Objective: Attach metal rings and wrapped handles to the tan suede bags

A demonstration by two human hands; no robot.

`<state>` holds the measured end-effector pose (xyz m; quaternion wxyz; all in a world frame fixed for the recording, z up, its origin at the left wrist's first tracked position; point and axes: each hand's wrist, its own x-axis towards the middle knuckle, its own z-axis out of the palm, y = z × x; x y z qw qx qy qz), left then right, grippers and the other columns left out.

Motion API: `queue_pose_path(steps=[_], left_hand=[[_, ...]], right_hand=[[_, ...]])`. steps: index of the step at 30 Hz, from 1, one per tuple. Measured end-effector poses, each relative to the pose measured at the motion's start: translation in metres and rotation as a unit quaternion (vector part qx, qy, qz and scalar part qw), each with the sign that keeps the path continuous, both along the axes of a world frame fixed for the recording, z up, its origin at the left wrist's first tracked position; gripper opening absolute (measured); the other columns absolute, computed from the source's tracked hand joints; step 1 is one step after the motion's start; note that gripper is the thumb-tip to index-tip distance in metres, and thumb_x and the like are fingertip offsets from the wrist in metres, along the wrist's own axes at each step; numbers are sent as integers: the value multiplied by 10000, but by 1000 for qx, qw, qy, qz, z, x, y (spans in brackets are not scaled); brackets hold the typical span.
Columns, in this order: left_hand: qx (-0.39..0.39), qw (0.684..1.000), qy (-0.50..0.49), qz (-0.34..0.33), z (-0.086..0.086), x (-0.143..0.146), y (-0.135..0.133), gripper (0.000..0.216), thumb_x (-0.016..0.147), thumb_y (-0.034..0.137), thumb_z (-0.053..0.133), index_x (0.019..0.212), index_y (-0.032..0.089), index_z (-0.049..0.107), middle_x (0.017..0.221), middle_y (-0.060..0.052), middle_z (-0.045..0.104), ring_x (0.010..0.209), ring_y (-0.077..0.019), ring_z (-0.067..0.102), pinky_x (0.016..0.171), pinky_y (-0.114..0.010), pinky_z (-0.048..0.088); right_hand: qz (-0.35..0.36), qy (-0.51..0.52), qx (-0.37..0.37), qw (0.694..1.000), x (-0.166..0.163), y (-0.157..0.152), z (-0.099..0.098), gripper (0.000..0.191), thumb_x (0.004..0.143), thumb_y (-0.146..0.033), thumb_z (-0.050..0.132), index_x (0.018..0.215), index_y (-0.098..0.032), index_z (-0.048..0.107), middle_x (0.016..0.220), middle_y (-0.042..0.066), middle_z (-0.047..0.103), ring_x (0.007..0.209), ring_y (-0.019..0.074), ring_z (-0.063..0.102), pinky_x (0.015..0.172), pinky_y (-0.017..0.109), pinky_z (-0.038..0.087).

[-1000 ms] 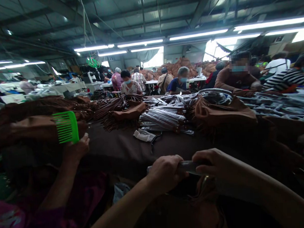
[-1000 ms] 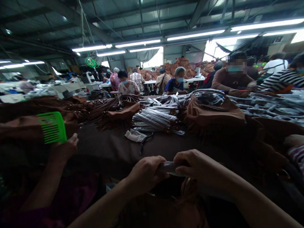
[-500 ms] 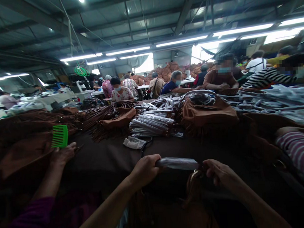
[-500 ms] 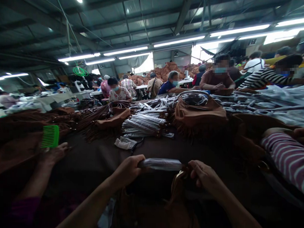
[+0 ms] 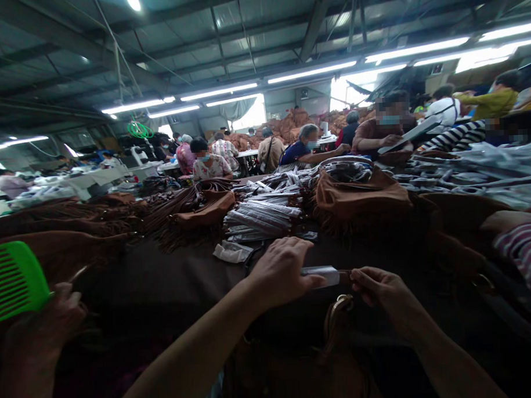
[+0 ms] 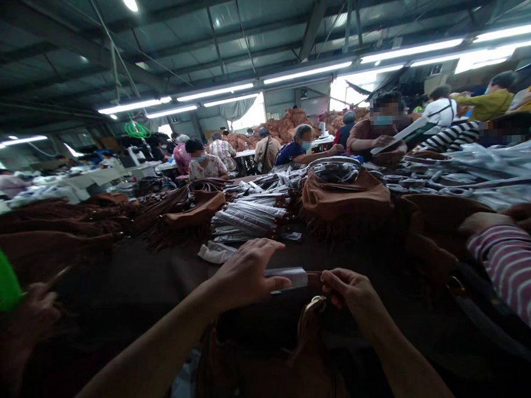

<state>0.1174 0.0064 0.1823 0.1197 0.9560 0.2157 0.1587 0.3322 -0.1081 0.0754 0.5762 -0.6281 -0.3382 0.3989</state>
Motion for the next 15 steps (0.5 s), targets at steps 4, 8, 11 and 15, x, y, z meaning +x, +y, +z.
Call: queue_pose_path(steps=[4, 8, 11, 15], left_hand=[[-9, 987, 159, -36, 7, 50, -13, 397, 819, 507, 591, 1000, 160, 658, 952, -104, 685, 925, -275, 636, 785, -344, 468], [-92, 975, 203, -25, -12, 66, 0, 287, 841, 423, 564, 936, 171, 662, 866, -67, 674, 782, -211, 630, 580, -249, 393], [-161, 972, 170, 10, -33, 67, 12, 333, 786, 479, 605, 881, 165, 663, 746, -23, 624, 668, -163, 576, 527, -231, 336], [-260, 953, 153, 28, -61, 72, 16, 377, 610, 489, 735, 779, 161, 657, 610, 37, 521, 556, -117, 474, 482, -223, 295]], right_hand=[[-21, -26, 45, 998, -8, -3, 13, 468, 682, -605, 705, 784, -149, 693, 659, 32, 663, 469, 93, 490, 449, 227, 372], [-109, -69, 14, 992, -4, -16, -20, 549, 692, -667, 628, 895, -162, 704, 788, 77, 729, 600, 178, 614, 570, 288, 488], [-100, -108, -35, 988, -9, -22, -52, 589, 669, -678, 616, 927, -160, 726, 835, 90, 750, 646, 224, 654, 613, 326, 519], [-50, -102, -18, 993, -31, -20, -65, 498, 685, -612, 646, 912, -180, 747, 897, 78, 764, 842, 283, 692, 687, 322, 539]])
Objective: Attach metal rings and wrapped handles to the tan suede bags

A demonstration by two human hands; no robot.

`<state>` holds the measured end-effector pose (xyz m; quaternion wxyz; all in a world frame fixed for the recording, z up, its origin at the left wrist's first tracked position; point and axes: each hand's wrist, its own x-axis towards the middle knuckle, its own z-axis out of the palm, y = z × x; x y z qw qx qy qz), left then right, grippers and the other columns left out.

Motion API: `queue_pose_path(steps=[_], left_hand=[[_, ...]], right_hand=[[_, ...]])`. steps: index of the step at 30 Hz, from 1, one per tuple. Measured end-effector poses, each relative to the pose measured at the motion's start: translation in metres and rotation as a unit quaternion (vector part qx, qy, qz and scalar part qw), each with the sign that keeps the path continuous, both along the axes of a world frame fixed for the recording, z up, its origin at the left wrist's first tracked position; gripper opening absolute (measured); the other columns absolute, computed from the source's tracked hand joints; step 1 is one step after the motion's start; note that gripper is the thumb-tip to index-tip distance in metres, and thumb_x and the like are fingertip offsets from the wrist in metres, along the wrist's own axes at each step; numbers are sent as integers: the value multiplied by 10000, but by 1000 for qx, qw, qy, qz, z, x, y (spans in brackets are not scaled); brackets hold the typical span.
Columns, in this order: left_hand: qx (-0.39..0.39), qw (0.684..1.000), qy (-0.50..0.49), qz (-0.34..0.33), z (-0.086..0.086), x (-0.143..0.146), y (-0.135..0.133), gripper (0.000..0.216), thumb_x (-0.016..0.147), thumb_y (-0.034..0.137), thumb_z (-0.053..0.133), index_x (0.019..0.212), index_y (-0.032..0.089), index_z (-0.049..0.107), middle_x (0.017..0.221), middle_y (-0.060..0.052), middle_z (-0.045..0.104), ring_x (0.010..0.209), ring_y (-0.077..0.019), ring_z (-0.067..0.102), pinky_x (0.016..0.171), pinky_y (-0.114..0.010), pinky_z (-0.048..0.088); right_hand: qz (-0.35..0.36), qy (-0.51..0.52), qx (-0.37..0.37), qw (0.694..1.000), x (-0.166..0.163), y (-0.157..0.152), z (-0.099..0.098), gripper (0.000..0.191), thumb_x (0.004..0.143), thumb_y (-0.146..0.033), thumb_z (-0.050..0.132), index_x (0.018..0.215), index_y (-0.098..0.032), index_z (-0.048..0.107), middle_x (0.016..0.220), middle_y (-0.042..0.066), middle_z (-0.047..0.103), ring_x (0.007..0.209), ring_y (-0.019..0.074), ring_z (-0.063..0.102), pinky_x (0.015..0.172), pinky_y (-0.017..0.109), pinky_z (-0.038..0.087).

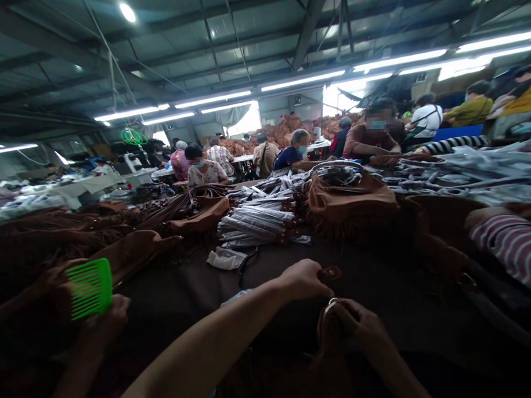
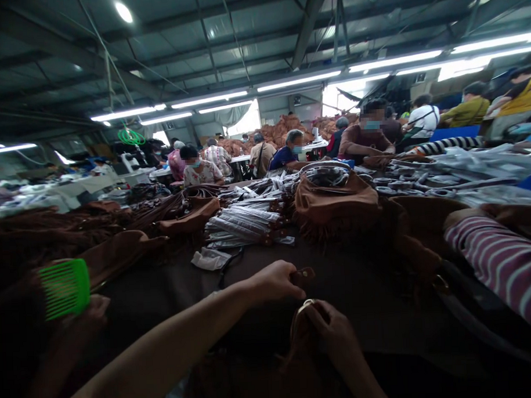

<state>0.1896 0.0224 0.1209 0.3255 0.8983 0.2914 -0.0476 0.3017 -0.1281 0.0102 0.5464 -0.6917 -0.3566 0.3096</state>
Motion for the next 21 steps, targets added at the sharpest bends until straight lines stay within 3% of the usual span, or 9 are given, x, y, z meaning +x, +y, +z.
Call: queue_pose_path(steps=[3, 6, 10, 16, 21], left_hand=[[-87, 996, -13, 16, -16, 4, -2, 417, 616, 534, 712, 789, 159, 659, 621, 41, 541, 561, -108, 480, 487, -214, 311], [-102, 995, -14, 15, -26, 5, -4, 431, 600, 554, 711, 765, 160, 657, 610, 43, 538, 558, -104, 484, 479, -207, 307], [-106, 994, -24, 22, -30, 2, -3, 268, 586, 378, 708, 740, 169, 642, 565, 60, 503, 519, -94, 461, 452, -200, 289], [-254, 962, -81, 51, -33, -4, 1, 336, 499, 366, 788, 675, 154, 596, 506, 68, 471, 441, -73, 407, 409, -197, 290], [-192, 979, -20, 67, -41, -5, 3, 206, 540, 267, 702, 685, 159, 602, 518, 50, 510, 442, -101, 472, 408, -204, 353]], right_hand=[[5, 34, 40, 999, -12, 3, 4, 456, 705, -557, 672, 946, -176, 738, 931, 82, 763, 898, 292, 691, 731, 320, 544], [-14, 82, 63, 994, -18, 3, 5, 437, 669, -507, 738, 941, -165, 730, 916, 83, 763, 886, 292, 695, 725, 319, 548], [-21, 161, 83, 983, -22, 4, -2, 408, 628, -438, 808, 930, -175, 731, 919, 74, 764, 869, 276, 695, 726, 320, 544], [-17, 251, 97, 963, -25, 5, -4, 409, 597, -433, 838, 921, -203, 744, 906, 56, 759, 889, 273, 692, 742, 328, 546], [-12, 290, 79, 954, -29, 1, 1, 426, 574, -406, 855, 935, -218, 729, 906, 53, 753, 916, 290, 687, 717, 332, 549]])
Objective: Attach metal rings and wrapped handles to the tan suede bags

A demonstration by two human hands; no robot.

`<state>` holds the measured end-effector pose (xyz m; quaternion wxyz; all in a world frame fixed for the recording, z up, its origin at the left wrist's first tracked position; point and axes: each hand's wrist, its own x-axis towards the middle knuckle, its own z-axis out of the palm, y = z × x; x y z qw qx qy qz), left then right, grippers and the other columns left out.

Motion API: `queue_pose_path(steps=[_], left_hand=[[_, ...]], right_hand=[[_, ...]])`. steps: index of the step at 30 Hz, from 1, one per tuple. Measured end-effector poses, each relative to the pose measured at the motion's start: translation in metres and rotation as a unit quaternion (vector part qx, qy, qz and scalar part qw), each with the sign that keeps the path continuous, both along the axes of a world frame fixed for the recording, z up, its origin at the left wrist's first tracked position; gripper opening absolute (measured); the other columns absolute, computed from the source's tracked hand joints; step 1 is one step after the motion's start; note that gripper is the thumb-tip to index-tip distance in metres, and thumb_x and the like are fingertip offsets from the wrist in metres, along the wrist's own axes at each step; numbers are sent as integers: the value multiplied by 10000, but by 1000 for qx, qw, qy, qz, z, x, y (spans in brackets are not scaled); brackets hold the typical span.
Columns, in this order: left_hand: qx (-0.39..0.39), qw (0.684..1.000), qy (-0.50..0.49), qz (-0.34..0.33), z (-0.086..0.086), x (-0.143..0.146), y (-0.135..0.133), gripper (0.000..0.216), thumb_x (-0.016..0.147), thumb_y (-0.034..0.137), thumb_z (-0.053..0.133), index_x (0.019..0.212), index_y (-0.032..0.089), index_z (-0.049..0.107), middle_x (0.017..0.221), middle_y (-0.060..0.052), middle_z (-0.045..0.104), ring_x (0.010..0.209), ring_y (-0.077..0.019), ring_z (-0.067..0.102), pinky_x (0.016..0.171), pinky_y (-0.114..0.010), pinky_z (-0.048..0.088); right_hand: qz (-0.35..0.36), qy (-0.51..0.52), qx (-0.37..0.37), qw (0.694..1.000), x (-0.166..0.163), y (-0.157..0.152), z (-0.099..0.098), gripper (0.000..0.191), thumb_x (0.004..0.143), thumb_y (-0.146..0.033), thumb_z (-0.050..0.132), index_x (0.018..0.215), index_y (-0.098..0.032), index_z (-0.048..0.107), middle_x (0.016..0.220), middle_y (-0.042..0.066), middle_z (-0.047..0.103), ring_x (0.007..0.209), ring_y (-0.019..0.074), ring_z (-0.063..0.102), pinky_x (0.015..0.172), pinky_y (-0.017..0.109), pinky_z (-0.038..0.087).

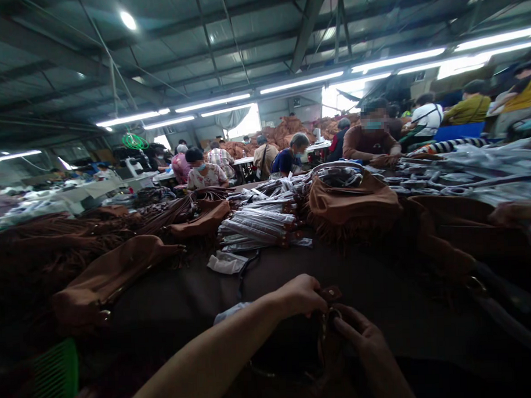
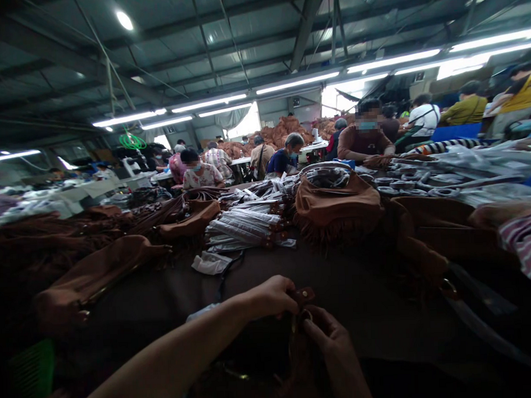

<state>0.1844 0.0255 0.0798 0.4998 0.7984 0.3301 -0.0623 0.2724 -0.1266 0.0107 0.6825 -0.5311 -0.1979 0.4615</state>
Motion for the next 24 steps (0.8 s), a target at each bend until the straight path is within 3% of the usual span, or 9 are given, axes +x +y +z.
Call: queue_pose_path(steps=[7, 10, 13, 17, 21, 24], left_hand=[[-11, 1000, -2, -1, -2, 0, -7, 226, 540, 269, 720, 683, 162, 582, 528, 58, 506, 438, -84, 457, 404, -189, 361], [-26, 999, -28, 2, -2, -2, -8, 284, 534, 312, 757, 685, 161, 572, 516, 63, 491, 431, -74, 433, 390, -178, 330], [-21, 999, -41, -7, -2, -6, -9, 324, 536, 328, 767, 751, 159, 592, 537, 62, 510, 429, -79, 452, 390, -177, 329], [-5, 998, -54, -22, -1, -11, -10, 421, 541, 372, 785, 864, 155, 623, 579, 59, 534, 457, -87, 481, 418, -180, 339], [90, 994, -57, -34, 5, -18, -15, 472, 559, 467, 778, 894, 156, 660, 662, 39, 572, 566, -99, 495, 477, -185, 326], [178, 982, -60, -38, 10, -22, -21, 451, 552, 480, 784, 869, 176, 683, 734, 27, 608, 659, -119, 510, 516, -192, 310]], right_hand=[[35, 82, 56, 994, -4, -3, -8, 427, 625, -402, 839, 995, -240, 701, 946, 48, 741, 894, 254, 692, 754, 338, 536], [98, 108, 69, 987, -6, -6, -5, 392, 696, -428, 789, 1028, -239, 701, 950, 55, 740, 854, 247, 696, 682, 317, 529], [153, 139, 90, 974, -9, -7, 1, 328, 762, -433, 736, 1020, -233, 707, 926, 59, 742, 799, 228, 700, 621, 283, 509], [178, 157, 95, 967, -9, -8, 5, 356, 721, -420, 775, 994, -200, 715, 876, 78, 744, 757, 219, 701, 649, 288, 515], [196, 162, 85, 963, -7, -9, -2, 364, 731, -431, 767, 1009, -200, 723, 893, 81, 743, 809, 227, 701, 754, 325, 523], [164, 153, 71, 972, -8, -10, -13, 332, 740, -448, 756, 953, -194, 746, 936, 75, 743, 866, 217, 690, 824, 319, 511]])
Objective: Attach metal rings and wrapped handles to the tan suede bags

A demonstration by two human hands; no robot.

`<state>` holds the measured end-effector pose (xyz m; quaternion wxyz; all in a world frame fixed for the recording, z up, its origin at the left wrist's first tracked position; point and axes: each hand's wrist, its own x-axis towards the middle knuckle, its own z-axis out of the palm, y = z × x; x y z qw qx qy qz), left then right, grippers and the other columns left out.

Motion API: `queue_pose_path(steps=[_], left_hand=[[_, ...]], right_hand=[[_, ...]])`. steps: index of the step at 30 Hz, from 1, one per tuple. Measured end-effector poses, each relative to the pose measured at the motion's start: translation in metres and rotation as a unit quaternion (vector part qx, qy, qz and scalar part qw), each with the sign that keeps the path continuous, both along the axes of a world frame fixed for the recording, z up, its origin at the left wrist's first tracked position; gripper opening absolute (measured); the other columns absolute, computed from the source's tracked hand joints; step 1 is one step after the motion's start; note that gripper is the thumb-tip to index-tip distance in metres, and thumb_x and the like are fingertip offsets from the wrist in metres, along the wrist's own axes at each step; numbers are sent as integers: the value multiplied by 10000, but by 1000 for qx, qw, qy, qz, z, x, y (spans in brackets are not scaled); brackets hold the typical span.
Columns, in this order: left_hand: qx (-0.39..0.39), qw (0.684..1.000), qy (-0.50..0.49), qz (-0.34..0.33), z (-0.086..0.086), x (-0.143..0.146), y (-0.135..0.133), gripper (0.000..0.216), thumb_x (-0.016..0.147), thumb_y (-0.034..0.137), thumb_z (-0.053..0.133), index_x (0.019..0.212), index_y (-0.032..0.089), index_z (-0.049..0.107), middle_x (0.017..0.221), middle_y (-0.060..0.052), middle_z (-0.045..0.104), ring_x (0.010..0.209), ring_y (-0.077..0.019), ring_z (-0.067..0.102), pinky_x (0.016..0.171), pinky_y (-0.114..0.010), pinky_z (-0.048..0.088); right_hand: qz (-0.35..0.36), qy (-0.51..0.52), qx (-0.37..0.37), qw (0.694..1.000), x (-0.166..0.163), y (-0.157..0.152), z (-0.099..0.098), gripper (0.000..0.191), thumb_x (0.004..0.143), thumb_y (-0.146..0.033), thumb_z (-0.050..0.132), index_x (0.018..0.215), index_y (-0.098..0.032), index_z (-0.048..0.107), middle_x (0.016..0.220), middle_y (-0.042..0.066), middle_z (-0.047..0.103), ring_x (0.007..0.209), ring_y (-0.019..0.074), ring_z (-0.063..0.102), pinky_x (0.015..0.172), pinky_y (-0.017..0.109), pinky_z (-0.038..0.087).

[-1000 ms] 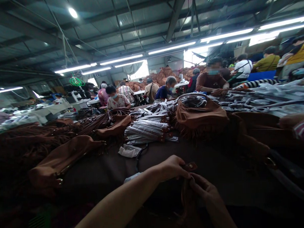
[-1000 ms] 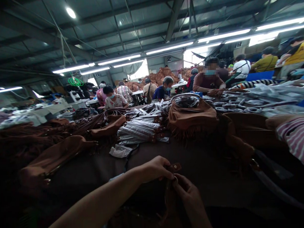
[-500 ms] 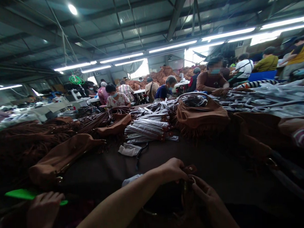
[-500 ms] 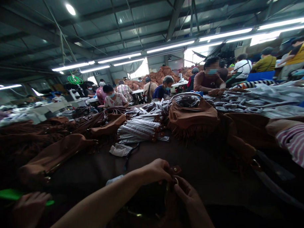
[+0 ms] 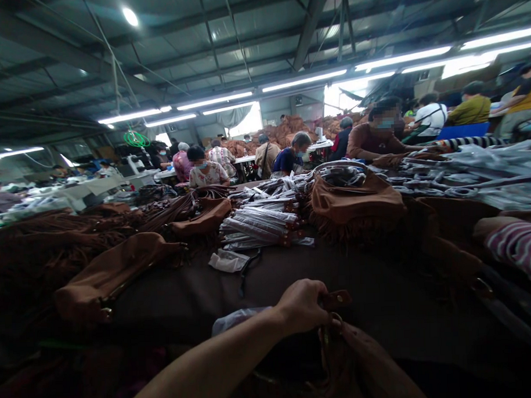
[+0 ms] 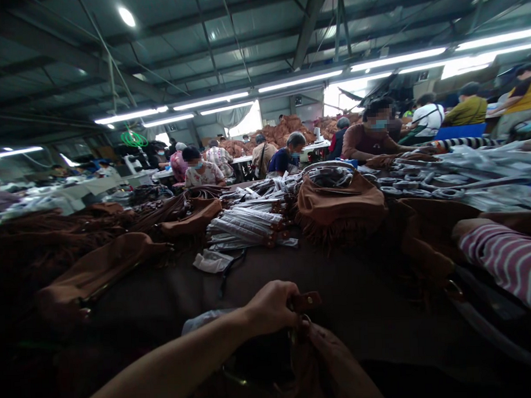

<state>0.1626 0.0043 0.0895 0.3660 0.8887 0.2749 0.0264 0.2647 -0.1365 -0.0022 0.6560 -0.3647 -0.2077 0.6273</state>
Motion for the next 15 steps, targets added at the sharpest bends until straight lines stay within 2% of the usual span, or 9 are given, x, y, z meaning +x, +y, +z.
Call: queue_pose_path(steps=[4, 6, 11, 15], left_hand=[[41, 999, -8, 18, 4, -2, -8, 397, 580, 467, 773, 852, 191, 685, 707, 27, 604, 648, -125, 513, 514, -206, 277], [47, 998, -21, 20, 6, -1, -9, 353, 609, 435, 752, 856, 193, 685, 704, 28, 599, 646, -123, 513, 516, -208, 271], [2, 999, -35, 12, 4, 1, -7, 344, 601, 387, 743, 876, 187, 686, 725, 34, 599, 677, -122, 519, 525, -198, 289], [-18, 999, -44, 17, -2, 1, -6, 336, 606, 365, 730, 877, 172, 684, 711, 36, 592, 658, -114, 508, 518, -193, 296]], right_hand=[[-26, 15, -24, 999, -2, 3, -12, 363, 733, -523, 729, 877, -191, 758, 923, 80, 745, 855, 249, 692, 815, 367, 521], [-32, 23, -23, 999, -2, 5, -13, 329, 711, -500, 755, 872, -213, 759, 925, 60, 747, 867, 248, 693, 836, 369, 519], [-54, 48, -3, 997, -3, 7, -16, 279, 681, -449, 787, 877, -251, 769, 947, 33, 754, 918, 234, 685, 889, 352, 511], [-86, 34, -13, 996, -5, 7, -20, 331, 659, -517, 779, 817, -226, 773, 875, 53, 756, 859, 254, 694, 851, 380, 528]])
